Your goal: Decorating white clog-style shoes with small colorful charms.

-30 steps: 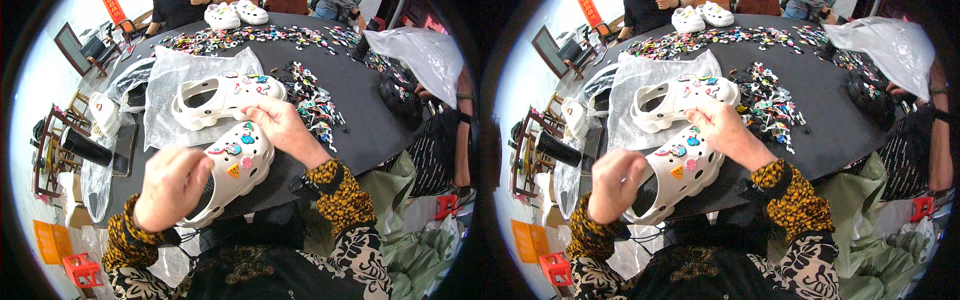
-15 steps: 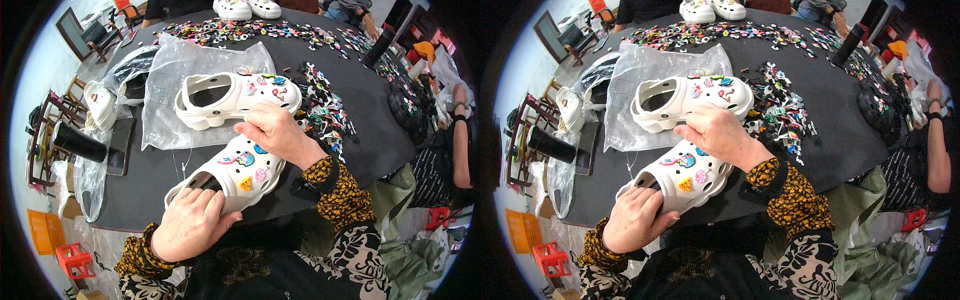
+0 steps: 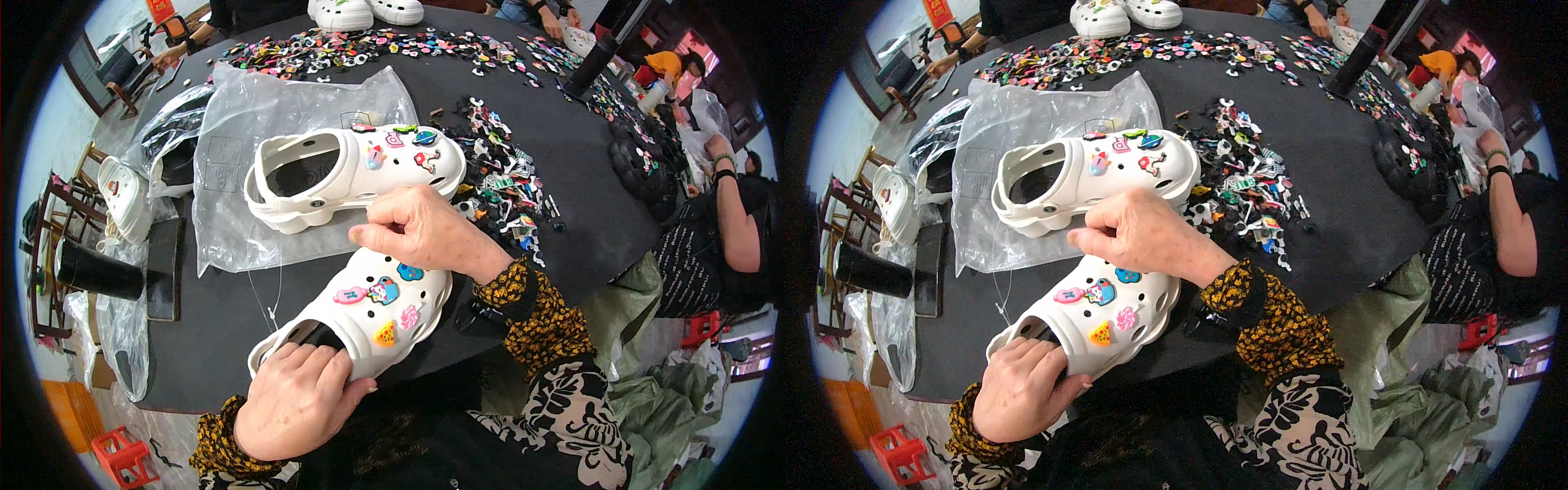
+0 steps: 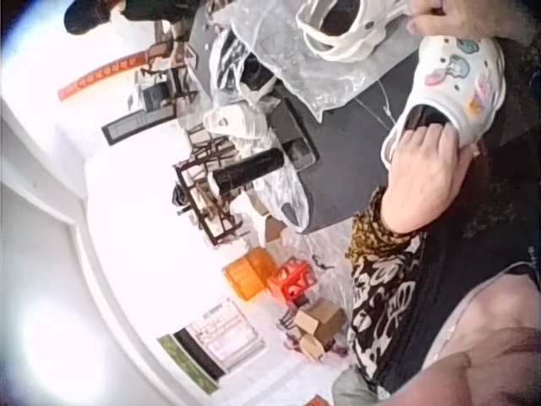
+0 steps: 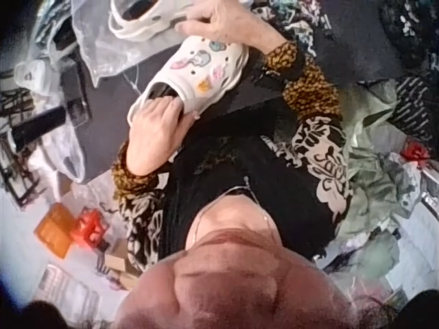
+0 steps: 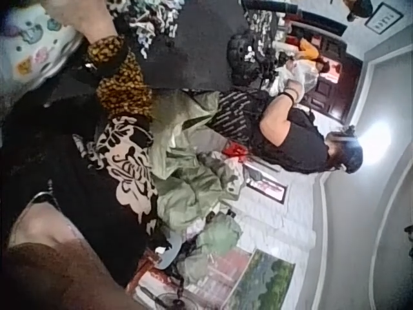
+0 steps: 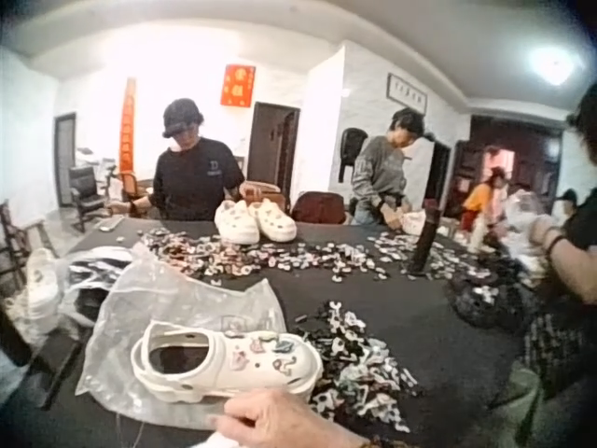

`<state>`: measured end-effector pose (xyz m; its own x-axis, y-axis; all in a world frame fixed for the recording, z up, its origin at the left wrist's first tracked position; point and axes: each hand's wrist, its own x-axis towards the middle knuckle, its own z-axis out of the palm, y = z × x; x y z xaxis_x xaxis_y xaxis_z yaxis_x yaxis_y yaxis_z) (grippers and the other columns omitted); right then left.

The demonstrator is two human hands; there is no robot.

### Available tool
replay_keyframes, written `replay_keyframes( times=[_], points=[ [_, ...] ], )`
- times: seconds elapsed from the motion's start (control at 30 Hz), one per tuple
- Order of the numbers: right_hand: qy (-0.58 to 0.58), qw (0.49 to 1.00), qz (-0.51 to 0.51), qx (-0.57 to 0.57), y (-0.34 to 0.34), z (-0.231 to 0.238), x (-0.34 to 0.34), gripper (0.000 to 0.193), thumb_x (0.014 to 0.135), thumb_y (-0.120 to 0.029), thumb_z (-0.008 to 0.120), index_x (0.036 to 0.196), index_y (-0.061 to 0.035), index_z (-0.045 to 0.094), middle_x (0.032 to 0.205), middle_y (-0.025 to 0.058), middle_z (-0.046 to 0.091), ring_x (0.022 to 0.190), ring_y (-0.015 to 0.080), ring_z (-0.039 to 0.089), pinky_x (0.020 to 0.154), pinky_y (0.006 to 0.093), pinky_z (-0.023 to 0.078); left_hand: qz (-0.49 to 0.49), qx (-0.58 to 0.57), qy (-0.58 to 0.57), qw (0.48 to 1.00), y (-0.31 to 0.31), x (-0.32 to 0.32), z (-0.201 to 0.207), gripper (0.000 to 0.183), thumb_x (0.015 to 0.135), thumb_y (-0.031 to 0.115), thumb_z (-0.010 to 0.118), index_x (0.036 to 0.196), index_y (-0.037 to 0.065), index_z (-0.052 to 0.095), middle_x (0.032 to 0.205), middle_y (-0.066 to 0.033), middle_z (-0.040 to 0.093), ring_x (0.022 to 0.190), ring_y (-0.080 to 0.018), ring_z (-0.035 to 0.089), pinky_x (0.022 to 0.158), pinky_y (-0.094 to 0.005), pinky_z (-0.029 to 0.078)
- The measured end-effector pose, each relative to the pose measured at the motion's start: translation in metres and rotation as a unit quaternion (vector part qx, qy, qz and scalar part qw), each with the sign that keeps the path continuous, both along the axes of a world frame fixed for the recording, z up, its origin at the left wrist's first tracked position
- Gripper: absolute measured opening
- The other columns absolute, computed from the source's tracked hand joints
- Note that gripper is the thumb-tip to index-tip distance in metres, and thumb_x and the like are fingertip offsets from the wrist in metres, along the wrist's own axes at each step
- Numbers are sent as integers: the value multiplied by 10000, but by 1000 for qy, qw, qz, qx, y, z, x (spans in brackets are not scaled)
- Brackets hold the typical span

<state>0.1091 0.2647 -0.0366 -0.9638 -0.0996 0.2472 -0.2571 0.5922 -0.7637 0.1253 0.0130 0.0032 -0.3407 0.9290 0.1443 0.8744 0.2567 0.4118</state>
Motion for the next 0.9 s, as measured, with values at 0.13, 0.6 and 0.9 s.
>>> replay_keyframes(
  times=[0.13,0.6,0.9],
  points=[
    [-22,1000,-2,-10,-1,2,4,328,830,-248,663,633,7,603,581,168,562,504,292,554,516,387,420,-12,3,-14,1000,0,-3,-2,294,744,222,765,784,34,543,661,-75,532,596,-255,560,570,-367,421],
    [151,981,-34,116,-5,-7,8,308,827,-196,622,567,-37,579,591,141,582,589,323,607,568,420,483,0,-25,-46,999,3,-1,3,294,739,208,763,739,15,541,675,-103,554,598,-289,565,579,-386,440],
    [207,968,-41,139,-7,-10,8,276,828,-181,626,590,-46,594,610,122,596,603,308,616,592,409,498,3,-14,-40,999,5,-1,4,285,742,201,760,740,19,541,644,-107,550,585,-303,560,572,-392,443]
  ],
)
